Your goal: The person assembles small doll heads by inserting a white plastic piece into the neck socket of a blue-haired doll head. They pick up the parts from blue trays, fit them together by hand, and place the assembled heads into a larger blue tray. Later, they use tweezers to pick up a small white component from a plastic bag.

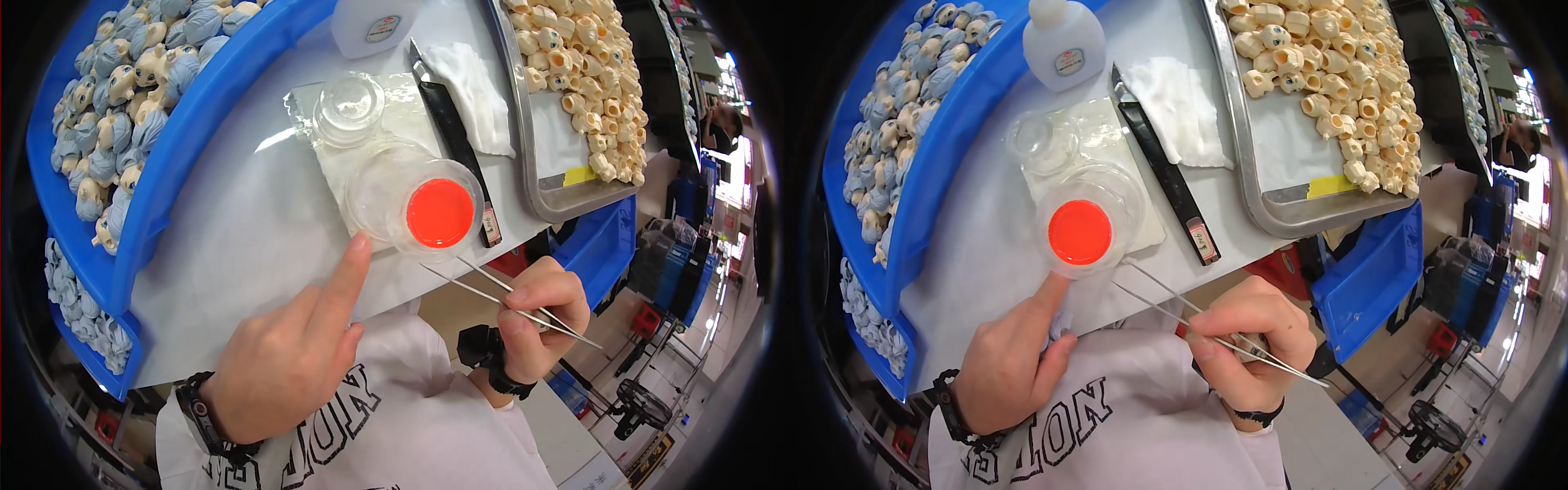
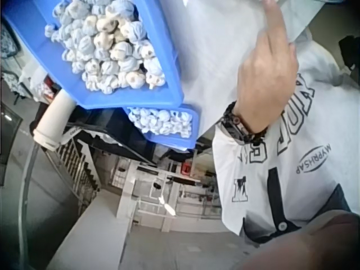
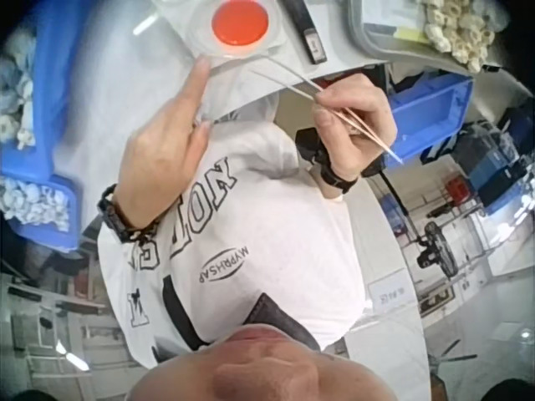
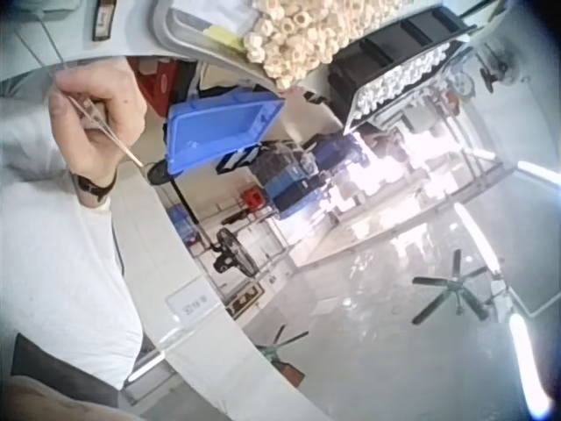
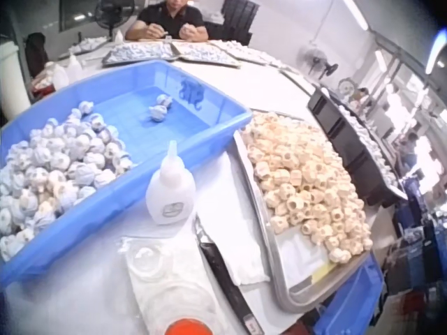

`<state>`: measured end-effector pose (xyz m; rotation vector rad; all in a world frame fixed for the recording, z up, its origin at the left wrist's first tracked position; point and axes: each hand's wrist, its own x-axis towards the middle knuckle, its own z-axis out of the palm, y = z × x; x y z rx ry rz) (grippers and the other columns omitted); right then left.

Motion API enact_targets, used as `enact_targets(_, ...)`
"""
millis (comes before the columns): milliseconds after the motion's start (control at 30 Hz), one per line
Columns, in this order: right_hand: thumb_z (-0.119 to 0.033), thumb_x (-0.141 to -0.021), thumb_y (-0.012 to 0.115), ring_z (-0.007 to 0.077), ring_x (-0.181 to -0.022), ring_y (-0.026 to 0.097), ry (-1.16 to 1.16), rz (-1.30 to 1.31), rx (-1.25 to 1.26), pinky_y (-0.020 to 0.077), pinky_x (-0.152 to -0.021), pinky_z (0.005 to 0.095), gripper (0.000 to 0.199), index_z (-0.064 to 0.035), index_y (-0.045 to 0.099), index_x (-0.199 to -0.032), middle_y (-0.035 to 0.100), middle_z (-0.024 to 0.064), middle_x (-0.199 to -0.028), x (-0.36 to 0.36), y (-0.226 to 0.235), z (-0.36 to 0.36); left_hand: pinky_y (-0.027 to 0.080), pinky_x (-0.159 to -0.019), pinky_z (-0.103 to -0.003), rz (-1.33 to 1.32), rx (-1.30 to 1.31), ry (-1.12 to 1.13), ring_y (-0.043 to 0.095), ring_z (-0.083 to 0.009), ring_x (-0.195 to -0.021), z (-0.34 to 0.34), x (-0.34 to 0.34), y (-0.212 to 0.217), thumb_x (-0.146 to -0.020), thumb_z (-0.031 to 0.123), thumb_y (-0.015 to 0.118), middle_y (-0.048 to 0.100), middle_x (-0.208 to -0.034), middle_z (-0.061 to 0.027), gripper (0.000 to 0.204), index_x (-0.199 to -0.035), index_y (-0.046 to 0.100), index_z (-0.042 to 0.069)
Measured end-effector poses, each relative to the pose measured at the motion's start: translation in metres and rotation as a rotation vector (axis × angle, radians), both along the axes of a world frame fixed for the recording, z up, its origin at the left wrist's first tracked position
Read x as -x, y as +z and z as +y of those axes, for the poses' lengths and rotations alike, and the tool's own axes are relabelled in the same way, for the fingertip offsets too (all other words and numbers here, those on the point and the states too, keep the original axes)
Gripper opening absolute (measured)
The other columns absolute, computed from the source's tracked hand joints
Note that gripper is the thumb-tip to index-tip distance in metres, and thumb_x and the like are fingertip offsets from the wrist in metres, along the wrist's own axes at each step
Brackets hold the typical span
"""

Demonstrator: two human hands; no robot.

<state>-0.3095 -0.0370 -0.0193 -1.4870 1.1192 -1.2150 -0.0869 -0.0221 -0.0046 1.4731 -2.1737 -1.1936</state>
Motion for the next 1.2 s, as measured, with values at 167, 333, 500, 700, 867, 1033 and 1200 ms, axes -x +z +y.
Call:
enact_targets(167, 0.008, -0.058, 0.064, 0.0124, -0.049, 0.049, -0.091, -0.083, 0.059, 0.0354, -0.042, 0.0224, 0.023, 0.0035, 0.055, -0.079, 0.055, 0.0106, -0.062, -0.008, 0.002, 0.013, 0.044, -0.045, -0.031, 0.032, 0.048, 0.01, 0.05, -0.0206, -0.049, 0.002, -0.002, -0.005, -0.068, 0.005, 0.061, 0.047, -0.065, -0.008, 0.068, -0.129, 0.031, -0.004)
enact_targets(333, 0.01, -0.054, 0.066, 0.0177, -0.044, 0.052, 0.106, -0.134, 0.222, 0.0374, -0.036, 0.0254, 0.028, 0.0048, 0.052, -0.077, 0.055, 0.0135, -0.061, -0.018, 0.0, 0.021, 0.045, -0.052, -0.034, 0.026, -0.039, 0.019, 0.054, -0.0263, -0.06, 0.002, -0.003, 0.001, -0.068, 0.003, 0.06, 0.055, -0.078, -0.0141, 0.061, -0.123, 0.037, -0.006)
enact_targets(500, 0.006, -0.061, 0.061, 0.0177, -0.045, 0.052, 0.181, 0.06, 0.286, 0.0373, -0.035, 0.0242, 0.025, 0.0031, 0.058, -0.086, 0.06, 0.0165, -0.073, -0.042, 0.0, 0.02, 0.046, -0.048, -0.03, 0.048, 0.036, 0.049, 0.054, -0.0206, -0.057, 0.012, -0.005, -0.011, -0.066, 0.004, 0.061, 0.056, -0.084, -0.0113, 0.058, -0.12, 0.042, -0.005)
enact_targets(700, 0.005, -0.062, 0.063, 0.0131, -0.039, 0.046, 0.135, 0.067, 0.411, 0.0294, -0.032, 0.022, 0.027, 0.0019, 0.058, -0.088, 0.056, 0.013, -0.069, -0.059, 0.003, 0.018, 0.043, -0.039, -0.025, 0.029, 0.133, 0.032, 0.048, -0.0126, -0.046, 0.01, -0.008, -0.012, -0.068, 0.003, 0.057, 0.048, -0.067, -0.005, 0.052, -0.118, 0.047, -0.003)
enact_targets(867, 0.01, -0.051, 0.064, 0.0097, -0.038, 0.04, 0.139, 0.232, 0.46, 0.0238, -0.031, 0.0199, 0.033, -0.0009, 0.061, -0.081, 0.053, 0.0127, -0.068, -0.062, 0.005, 0.017, 0.041, -0.037, -0.024, 0.0, 0.181, 0.065, 0.047, -0.0113, -0.044, 0.013, -0.007, -0.016, -0.07, 0.006, 0.053, 0.038, -0.058, -0.0012, 0.051, -0.121, 0.046, -0.002)
enact_targets(1033, 0.007, -0.051, 0.067, 0.0098, -0.042, 0.039, 0.186, 0.512, 0.337, 0.0327, -0.038, 0.0184, 0.033, -0.0008, 0.062, -0.083, 0.054, 0.0154, -0.075, -0.068, 0.012, 0.015, 0.04, -0.037, -0.023, 0.016, 0.207, 0.072, 0.047, -0.0105, -0.045, 0.012, -0.007, -0.018, -0.072, 0.009, 0.051, 0.04, -0.059, -0.0013, 0.049, -0.12, 0.047, -0.001)
enact_targets(1200, 0.005, -0.055, 0.066, 0.0102, -0.046, 0.042, 0.248, 0.552, 0.347, 0.035, -0.041, 0.0179, 0.033, -0.0028, 0.062, -0.086, 0.054, 0.0151, -0.081, -0.058, 0.008, 0.017, 0.041, -0.037, -0.022, 0.049, 0.175, 0.08, 0.049, -0.0104, -0.047, 0.01, -0.008, -0.016, -0.073, 0.01, 0.052, 0.042, -0.06, -0.0017, 0.048, -0.119, 0.048, -0.001)
